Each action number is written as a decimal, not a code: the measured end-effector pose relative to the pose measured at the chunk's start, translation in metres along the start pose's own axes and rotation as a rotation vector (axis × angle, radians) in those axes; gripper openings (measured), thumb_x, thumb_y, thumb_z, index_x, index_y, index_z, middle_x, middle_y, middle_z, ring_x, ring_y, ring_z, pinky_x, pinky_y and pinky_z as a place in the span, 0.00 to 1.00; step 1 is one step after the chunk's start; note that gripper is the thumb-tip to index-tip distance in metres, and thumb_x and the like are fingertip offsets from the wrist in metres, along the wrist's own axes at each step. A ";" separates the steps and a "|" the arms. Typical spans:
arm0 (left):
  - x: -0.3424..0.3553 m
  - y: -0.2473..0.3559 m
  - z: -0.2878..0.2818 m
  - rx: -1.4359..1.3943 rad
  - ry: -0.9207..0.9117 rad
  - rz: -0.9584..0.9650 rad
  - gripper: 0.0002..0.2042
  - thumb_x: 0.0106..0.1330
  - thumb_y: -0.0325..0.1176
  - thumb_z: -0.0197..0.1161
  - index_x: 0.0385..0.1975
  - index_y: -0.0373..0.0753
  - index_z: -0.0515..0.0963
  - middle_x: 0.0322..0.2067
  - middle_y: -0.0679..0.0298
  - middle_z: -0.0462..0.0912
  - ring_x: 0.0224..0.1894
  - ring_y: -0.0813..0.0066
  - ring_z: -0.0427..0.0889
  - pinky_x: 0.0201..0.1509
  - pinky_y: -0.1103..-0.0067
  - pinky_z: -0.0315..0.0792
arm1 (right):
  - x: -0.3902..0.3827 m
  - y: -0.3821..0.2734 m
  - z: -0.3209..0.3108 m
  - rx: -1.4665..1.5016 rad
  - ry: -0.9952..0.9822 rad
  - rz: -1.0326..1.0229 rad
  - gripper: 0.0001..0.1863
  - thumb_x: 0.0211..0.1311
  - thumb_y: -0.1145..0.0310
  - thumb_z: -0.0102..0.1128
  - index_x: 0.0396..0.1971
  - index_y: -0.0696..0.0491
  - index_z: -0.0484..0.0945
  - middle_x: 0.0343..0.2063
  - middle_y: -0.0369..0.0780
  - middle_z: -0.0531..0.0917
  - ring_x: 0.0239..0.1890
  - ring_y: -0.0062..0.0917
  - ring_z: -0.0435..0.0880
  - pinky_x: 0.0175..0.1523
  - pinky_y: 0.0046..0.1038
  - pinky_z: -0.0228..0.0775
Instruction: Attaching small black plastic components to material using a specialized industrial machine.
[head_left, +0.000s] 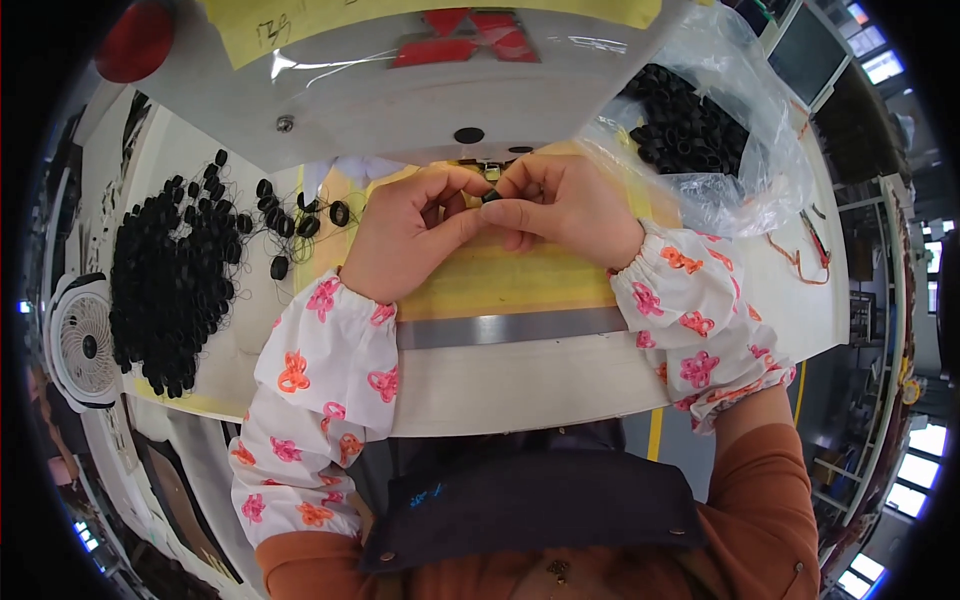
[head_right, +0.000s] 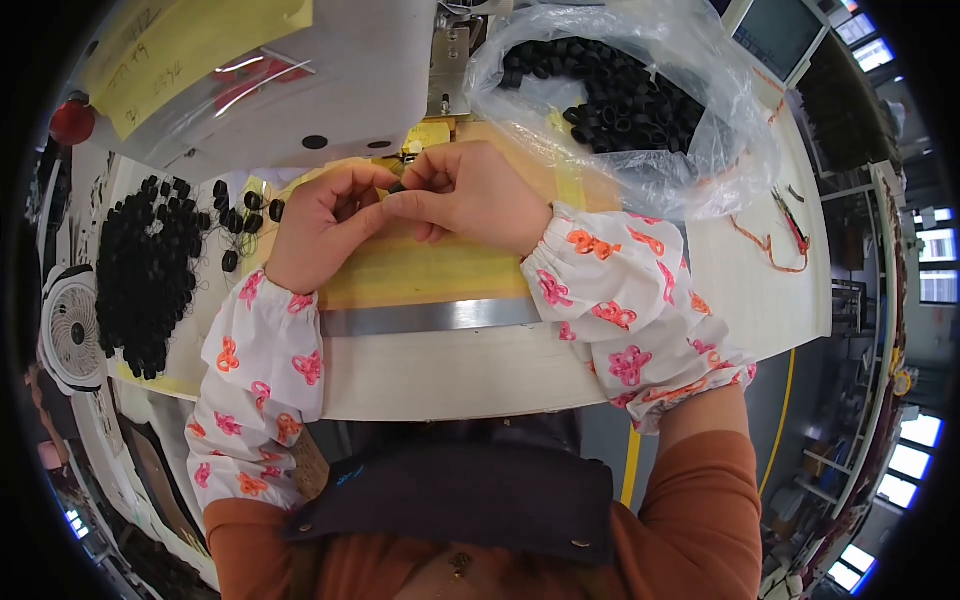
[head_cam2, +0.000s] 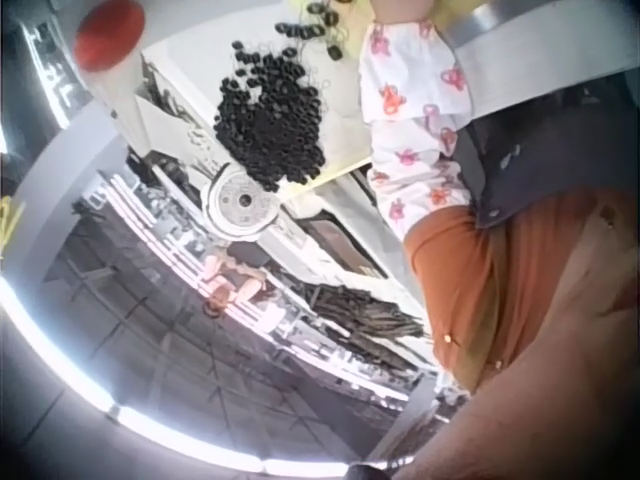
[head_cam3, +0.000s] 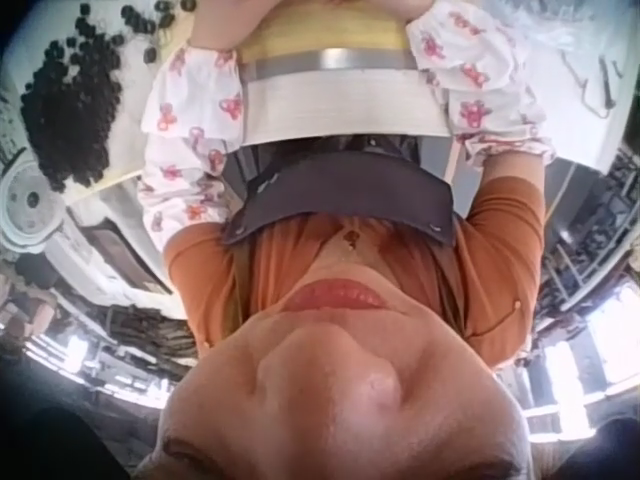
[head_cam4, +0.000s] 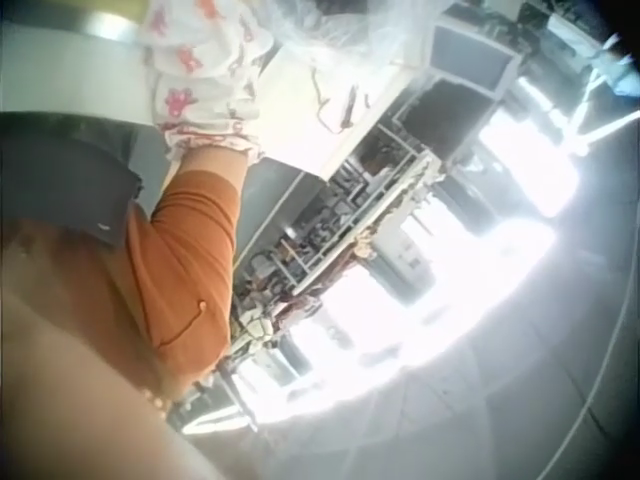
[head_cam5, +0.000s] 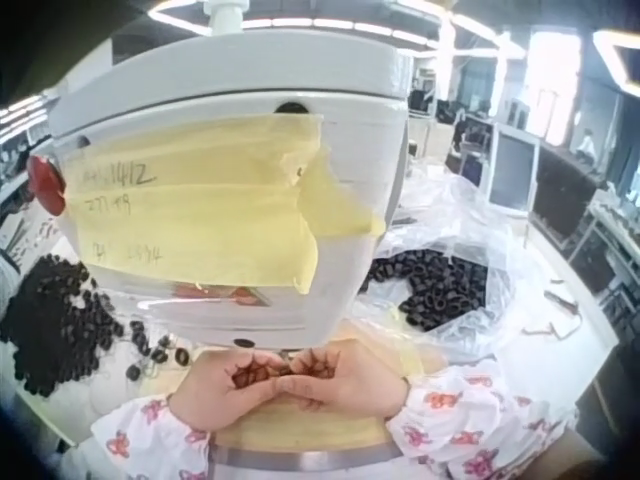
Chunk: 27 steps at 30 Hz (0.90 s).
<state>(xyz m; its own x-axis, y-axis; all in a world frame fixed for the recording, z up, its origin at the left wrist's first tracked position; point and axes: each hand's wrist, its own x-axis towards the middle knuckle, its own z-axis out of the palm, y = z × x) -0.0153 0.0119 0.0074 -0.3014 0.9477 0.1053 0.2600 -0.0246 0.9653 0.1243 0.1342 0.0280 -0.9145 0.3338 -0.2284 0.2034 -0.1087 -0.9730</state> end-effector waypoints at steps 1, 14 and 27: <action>0.000 0.000 0.000 0.007 0.001 0.006 0.09 0.52 0.25 0.60 0.34 0.33 0.74 0.18 0.72 0.69 0.20 0.90 0.63 0.23 0.89 0.60 | 0.000 0.002 0.002 -0.015 0.033 -0.029 0.08 0.52 0.73 0.57 0.27 0.62 0.70 0.21 0.37 0.77 0.20 0.17 0.77 0.24 0.16 0.70; -0.002 0.005 -0.002 -0.130 0.031 -0.052 0.07 0.58 0.24 0.53 0.36 0.31 0.72 0.28 0.68 0.76 0.28 0.87 0.71 0.35 0.90 0.66 | -0.002 0.008 0.010 0.118 0.100 -0.207 0.07 0.54 0.76 0.51 0.34 0.61 0.69 0.25 0.37 0.76 0.25 0.15 0.75 0.28 0.16 0.69; 0.000 0.006 0.002 0.030 -0.016 -0.090 0.12 0.53 0.36 0.62 0.27 0.32 0.74 0.19 0.71 0.73 0.21 0.87 0.66 0.26 0.88 0.64 | -0.002 0.021 0.021 -0.356 0.312 -0.491 0.08 0.45 0.79 0.55 0.29 0.58 0.69 0.21 0.39 0.75 0.19 0.18 0.74 0.25 0.20 0.67</action>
<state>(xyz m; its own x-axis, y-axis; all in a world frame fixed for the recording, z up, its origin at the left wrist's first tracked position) -0.0116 0.0128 0.0127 -0.3105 0.9505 0.0143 0.2599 0.0704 0.9631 0.1230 0.1114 0.0083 -0.7973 0.5263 0.2955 -0.0576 0.4210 -0.9052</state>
